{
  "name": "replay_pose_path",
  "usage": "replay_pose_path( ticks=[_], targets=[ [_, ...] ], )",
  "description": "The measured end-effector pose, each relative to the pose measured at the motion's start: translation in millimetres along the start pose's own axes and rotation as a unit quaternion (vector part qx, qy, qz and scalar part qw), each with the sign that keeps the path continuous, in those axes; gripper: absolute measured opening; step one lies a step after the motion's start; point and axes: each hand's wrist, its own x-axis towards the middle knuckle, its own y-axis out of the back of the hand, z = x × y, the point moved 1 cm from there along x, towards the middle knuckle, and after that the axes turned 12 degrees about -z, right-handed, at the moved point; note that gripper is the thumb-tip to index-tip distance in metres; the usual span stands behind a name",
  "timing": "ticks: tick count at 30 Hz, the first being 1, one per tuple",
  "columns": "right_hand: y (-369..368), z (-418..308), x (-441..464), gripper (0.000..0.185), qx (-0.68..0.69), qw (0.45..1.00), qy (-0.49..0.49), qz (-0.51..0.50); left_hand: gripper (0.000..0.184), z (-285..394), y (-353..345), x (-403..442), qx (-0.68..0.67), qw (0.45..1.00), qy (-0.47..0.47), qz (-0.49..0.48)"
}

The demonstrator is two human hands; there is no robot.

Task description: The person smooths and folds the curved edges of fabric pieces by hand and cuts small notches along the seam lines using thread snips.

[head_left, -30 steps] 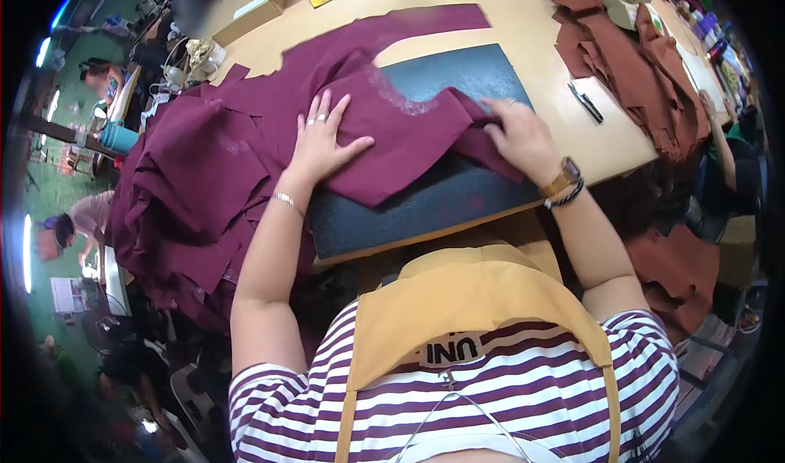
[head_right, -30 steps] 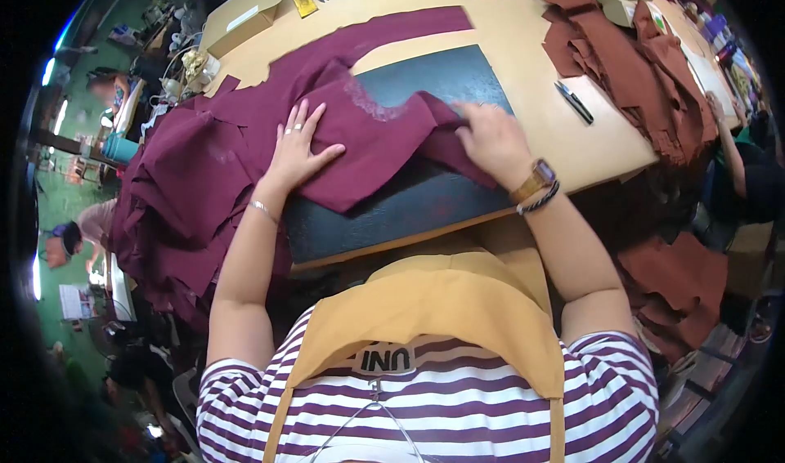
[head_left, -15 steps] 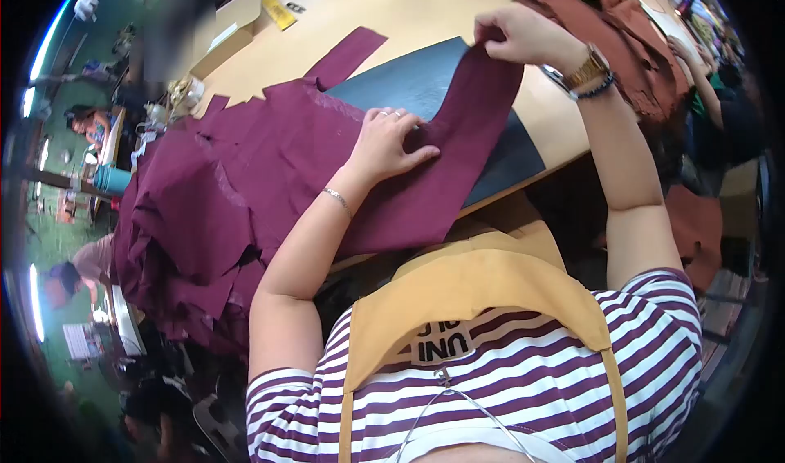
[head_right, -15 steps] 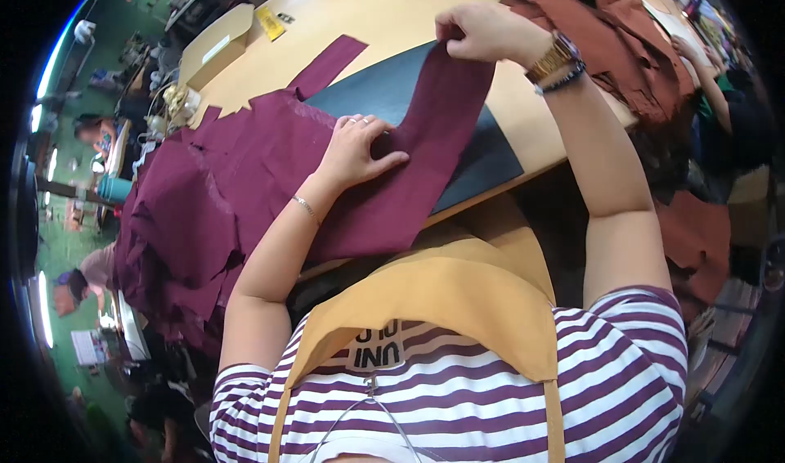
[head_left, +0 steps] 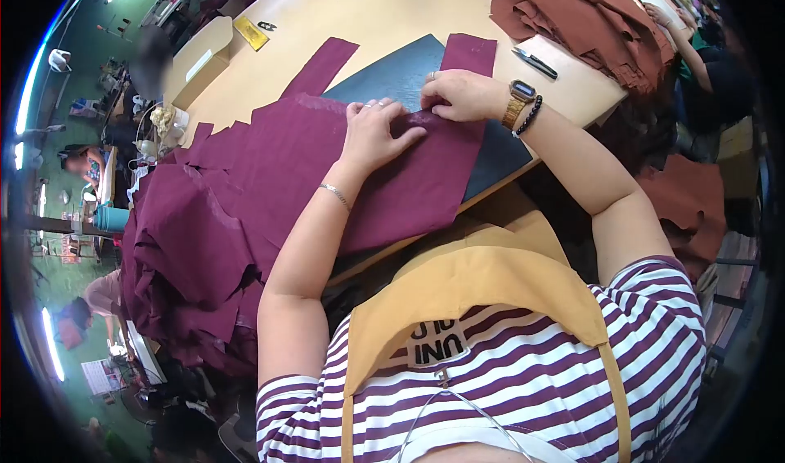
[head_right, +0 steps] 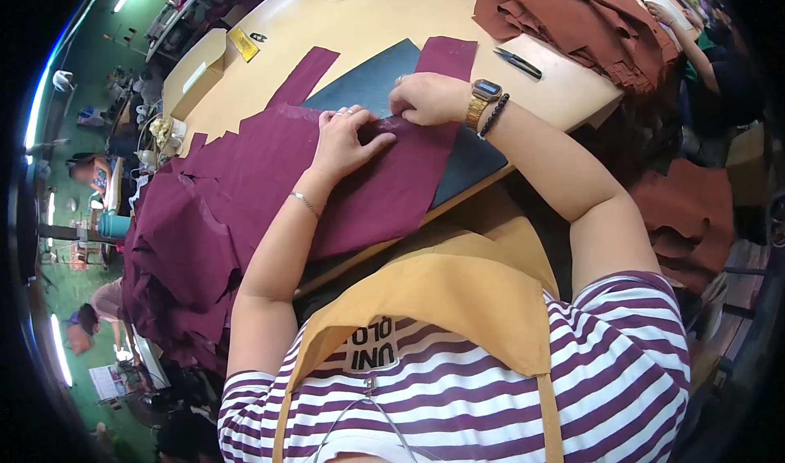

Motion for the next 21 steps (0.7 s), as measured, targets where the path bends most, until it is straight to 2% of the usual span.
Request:
replay_pose_path(
  ticks=[4, 9, 12, 15, 18, 21],
  targets=[
    [-2, 0, -6, 0.02, -0.011, 0.999, -0.001, 0.035, 0.015, -13, 4, -2, -0.028, 0.998, -0.058, 0.011],
    [-2, 2, 1, 0.022, 0.06, 0.997, 0.029, 0.045, 0.018, -15, 5, 3, -0.03, 0.997, -0.066, -0.025],
    [3, 4, 3, 0.021, 0.027, 1.0, 0.008, -0.015, 0.019, -15, 3, 5, -0.039, 0.997, -0.061, -0.031],
    [1, 8, 5, 0.019, -0.023, 0.998, 0.052, 0.022, 0.02, -15, 2, 5, -0.04, 0.997, -0.064, -0.026],
    [1, 5, 8, 0.016, 0.012, 0.998, 0.058, 0.013, 0.021, -15, 1, 5, -0.041, 0.997, -0.067, -0.025],
    [9, 1, 8, 0.017, 0.056, 0.997, -0.014, -0.057, 0.02, -15, 2, 4, -0.043, 0.997, -0.07, -0.015]
  ],
)
